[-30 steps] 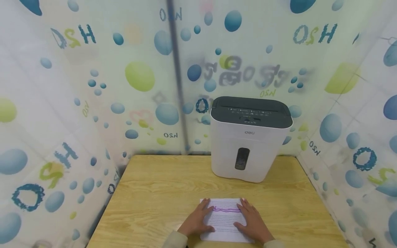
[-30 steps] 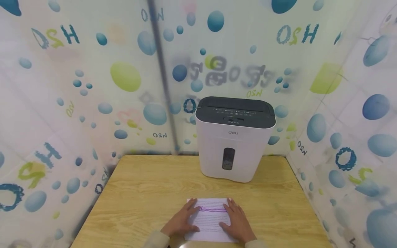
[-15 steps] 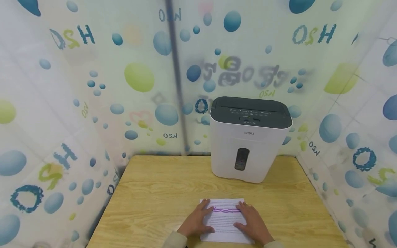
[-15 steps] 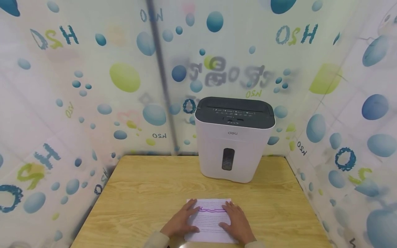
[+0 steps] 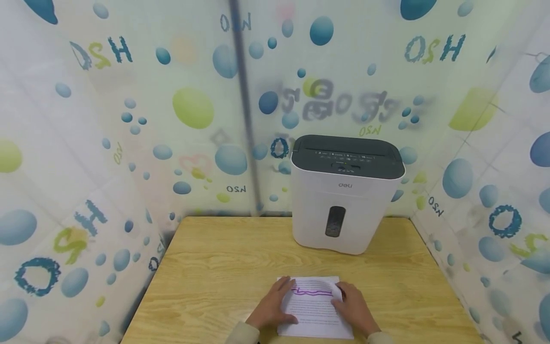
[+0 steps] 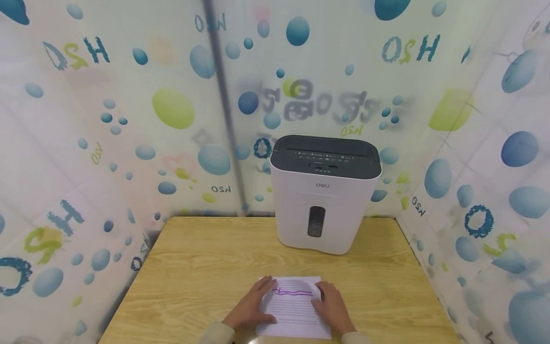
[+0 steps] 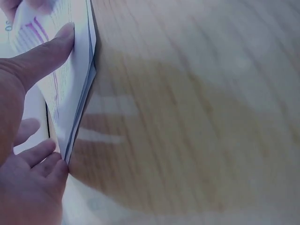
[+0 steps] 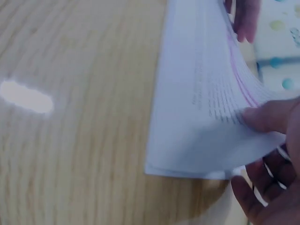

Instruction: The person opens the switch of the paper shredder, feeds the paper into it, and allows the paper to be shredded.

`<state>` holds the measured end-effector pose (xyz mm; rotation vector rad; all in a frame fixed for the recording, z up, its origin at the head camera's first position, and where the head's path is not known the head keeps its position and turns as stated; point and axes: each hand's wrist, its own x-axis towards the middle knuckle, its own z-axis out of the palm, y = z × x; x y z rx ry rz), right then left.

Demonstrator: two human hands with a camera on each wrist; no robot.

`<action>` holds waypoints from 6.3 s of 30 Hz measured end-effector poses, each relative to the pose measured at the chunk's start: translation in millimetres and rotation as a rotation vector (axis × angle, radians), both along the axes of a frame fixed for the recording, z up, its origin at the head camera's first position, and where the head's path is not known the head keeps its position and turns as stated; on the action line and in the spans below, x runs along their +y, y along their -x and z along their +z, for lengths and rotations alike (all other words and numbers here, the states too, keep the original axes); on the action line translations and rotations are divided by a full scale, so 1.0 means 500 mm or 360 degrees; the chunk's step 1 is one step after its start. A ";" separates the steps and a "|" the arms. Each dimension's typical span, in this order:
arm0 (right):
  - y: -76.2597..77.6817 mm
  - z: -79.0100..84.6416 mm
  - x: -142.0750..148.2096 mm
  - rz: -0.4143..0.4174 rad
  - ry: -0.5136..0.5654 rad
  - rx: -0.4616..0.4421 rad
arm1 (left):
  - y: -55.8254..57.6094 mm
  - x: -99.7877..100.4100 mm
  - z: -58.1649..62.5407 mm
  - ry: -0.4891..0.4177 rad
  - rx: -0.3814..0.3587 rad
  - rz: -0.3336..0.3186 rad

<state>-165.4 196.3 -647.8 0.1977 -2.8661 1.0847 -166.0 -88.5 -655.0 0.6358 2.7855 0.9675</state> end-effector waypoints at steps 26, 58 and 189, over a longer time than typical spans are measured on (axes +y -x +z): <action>0.012 0.041 0.048 -0.0097 0.0633 -0.0324 | 0.046 0.001 0.022 -0.0788 0.0145 0.0375; 0.059 0.127 0.068 -0.0267 0.0534 -0.0218 | 0.101 0.009 0.117 -0.0735 0.0159 0.0337; 0.420 0.848 0.227 -0.0097 0.0576 0.0286 | 0.571 0.168 0.856 -0.0552 0.0594 0.0073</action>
